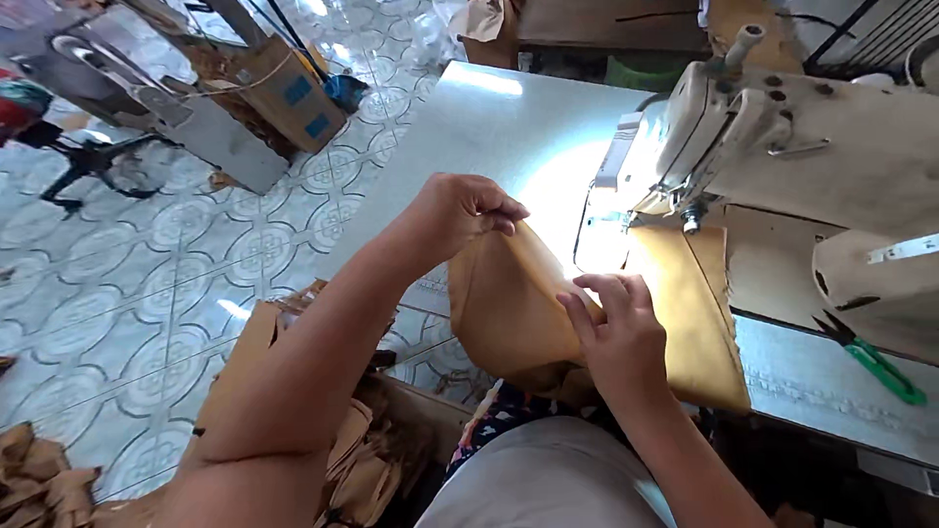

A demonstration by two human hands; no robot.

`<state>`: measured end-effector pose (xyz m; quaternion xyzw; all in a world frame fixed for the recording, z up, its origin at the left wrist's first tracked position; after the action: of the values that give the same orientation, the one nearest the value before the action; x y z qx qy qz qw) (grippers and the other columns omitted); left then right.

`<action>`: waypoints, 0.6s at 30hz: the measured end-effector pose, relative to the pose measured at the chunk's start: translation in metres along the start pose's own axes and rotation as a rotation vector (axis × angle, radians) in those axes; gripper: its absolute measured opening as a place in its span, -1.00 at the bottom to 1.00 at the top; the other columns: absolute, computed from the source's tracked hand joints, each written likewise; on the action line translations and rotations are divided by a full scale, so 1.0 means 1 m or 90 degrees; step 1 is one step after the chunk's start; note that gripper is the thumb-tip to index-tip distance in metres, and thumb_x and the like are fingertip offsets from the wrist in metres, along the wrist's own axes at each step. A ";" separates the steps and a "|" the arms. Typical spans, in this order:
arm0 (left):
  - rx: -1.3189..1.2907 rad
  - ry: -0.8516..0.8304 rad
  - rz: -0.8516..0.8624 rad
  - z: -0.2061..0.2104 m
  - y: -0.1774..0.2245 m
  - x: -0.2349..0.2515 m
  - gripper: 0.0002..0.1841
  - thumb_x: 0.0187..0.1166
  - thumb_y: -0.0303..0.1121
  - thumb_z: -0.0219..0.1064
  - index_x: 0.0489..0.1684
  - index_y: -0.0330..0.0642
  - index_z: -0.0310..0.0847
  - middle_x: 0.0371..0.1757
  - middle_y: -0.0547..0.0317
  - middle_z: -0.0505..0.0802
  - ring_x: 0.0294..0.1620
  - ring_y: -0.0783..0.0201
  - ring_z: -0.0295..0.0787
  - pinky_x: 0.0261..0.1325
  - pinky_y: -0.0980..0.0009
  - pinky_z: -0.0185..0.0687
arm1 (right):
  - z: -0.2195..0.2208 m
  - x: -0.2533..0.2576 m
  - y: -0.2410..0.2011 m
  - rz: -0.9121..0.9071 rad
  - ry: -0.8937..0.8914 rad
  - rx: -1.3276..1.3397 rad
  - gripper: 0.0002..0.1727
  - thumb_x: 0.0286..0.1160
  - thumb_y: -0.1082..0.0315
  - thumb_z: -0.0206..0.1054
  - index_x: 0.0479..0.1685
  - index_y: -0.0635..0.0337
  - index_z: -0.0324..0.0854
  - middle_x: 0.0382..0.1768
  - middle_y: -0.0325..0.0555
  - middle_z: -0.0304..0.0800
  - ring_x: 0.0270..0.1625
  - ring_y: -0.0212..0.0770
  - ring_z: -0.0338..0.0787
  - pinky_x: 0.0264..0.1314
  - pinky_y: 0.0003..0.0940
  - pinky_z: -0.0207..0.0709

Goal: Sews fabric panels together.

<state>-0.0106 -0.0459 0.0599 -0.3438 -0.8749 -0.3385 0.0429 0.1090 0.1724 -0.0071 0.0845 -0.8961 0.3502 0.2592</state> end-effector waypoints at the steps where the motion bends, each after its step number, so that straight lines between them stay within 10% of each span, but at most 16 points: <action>1: 0.008 0.001 0.016 0.001 0.000 0.001 -0.85 0.53 -0.39 0.46 -0.07 -0.11 0.90 -0.06 0.21 0.93 0.03 0.46 0.85 0.22 0.50 0.73 | 0.000 -0.001 0.001 0.002 0.004 -0.006 -0.68 0.60 0.08 0.41 0.00 0.14 0.82 -0.09 0.06 0.75 -0.41 -0.24 0.76 -0.45 -0.41 0.68; 9: -0.063 0.001 0.027 0.027 -0.009 0.022 -0.88 0.68 -0.40 0.29 -0.11 -0.20 0.74 -0.03 0.24 0.89 0.04 0.51 0.80 0.21 0.49 0.68 | 0.006 0.009 0.009 0.222 -0.104 0.241 -0.83 0.60 0.24 0.39 -0.20 0.12 0.83 -0.41 -0.34 0.84 -0.48 -0.61 0.69 -0.38 -0.68 0.57; 13: -0.189 0.161 -0.104 0.068 -0.012 0.042 -0.87 0.64 -0.42 0.35 -0.03 -0.25 0.74 -0.16 0.22 0.85 -0.17 0.56 0.74 0.02 0.59 0.66 | 0.008 0.025 0.008 0.347 -0.145 0.352 -0.79 0.53 0.36 0.47 0.08 0.14 0.80 -0.40 -0.30 0.89 -0.42 -0.54 0.78 -0.29 -0.58 0.66; 18: -0.035 0.184 -0.218 0.124 -0.013 0.059 -0.79 0.66 -0.34 0.29 -0.01 -0.22 0.81 -0.07 0.04 0.91 0.07 0.13 0.85 0.41 -0.12 0.54 | 0.009 0.035 0.020 0.307 -0.181 0.134 -0.77 0.54 0.21 0.48 0.12 -0.06 0.79 -0.44 -0.34 0.84 -0.43 -0.39 0.76 -0.27 -0.28 0.67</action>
<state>-0.0439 0.0580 -0.0240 -0.1393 -0.8957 -0.4101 0.1007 0.0691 0.1825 -0.0061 -0.0560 -0.8766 0.4769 0.0300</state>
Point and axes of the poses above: each hand's wrist, its own x-axis towards the middle knuckle, its own z-axis out of the palm, y = z × x, the point moved 2 cm from there along x, towards the middle knuckle
